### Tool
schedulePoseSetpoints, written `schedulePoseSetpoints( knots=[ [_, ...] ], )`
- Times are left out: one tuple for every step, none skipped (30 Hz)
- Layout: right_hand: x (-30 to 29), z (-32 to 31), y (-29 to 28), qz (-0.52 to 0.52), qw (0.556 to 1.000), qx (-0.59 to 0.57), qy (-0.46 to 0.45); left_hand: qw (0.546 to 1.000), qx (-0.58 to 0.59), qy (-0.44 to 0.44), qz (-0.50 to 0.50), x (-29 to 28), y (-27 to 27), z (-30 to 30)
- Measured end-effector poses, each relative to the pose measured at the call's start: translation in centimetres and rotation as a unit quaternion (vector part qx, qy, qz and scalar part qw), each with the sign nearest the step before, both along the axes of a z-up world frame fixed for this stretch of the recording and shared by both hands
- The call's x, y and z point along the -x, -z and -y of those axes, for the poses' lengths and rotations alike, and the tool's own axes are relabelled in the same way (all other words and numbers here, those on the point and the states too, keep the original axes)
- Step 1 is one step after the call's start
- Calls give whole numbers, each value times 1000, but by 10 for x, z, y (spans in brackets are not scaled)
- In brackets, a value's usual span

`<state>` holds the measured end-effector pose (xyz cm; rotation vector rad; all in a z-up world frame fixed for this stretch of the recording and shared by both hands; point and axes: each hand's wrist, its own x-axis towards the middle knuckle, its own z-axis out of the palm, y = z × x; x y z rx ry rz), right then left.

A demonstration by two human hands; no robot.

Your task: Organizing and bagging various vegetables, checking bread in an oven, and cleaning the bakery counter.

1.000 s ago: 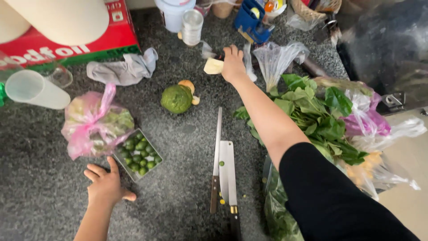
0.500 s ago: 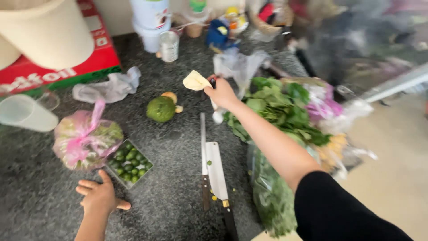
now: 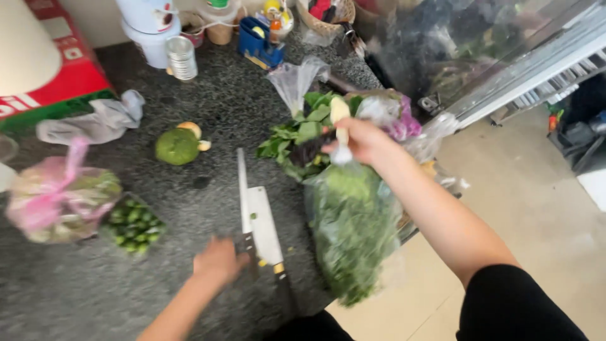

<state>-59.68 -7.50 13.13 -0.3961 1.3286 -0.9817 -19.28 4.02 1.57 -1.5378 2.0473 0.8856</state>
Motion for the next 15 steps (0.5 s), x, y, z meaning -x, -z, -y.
schedulePoseSetpoints(
  knots=[
    [15,15,-3,-2,1000,-2,-5,1000,-2,-5,-2,10,40,16],
    [32,37,-9,5,999,3,36,996,78,-43,-17,25,80,38],
    [49,60,-15,11,997,9,77,984,156,-82,-30,40,120,61],
    [84,98,2,9,998,8,68,983,155,-91,-30,49,114,81],
    [117,138,20,28,992,57,106,979,146,-139,-18,56,107,101],
    [145,179,42,51,983,104,144,973,135,-186,-2,57,101,120],
    [155,196,28,54,984,100,135,972,132,-195,2,60,98,127],
    [160,227,10,60,983,117,125,965,90,-243,27,63,95,135],
    [162,256,-5,66,982,133,116,954,47,-290,52,65,93,143],
    [162,281,-29,71,981,146,107,952,41,-299,54,70,95,142],
    [161,303,-52,77,979,159,99,950,56,-297,78,73,98,140],
    [158,320,-71,84,978,168,92,948,68,-293,106,74,101,134],
    [165,334,-49,91,976,178,86,946,59,-300,111,75,101,137],
    [164,342,-22,102,975,183,81,945,70,-304,101,72,100,134],
    [168,356,-13,112,973,188,76,943,81,-309,91,67,98,130]
  ],
)
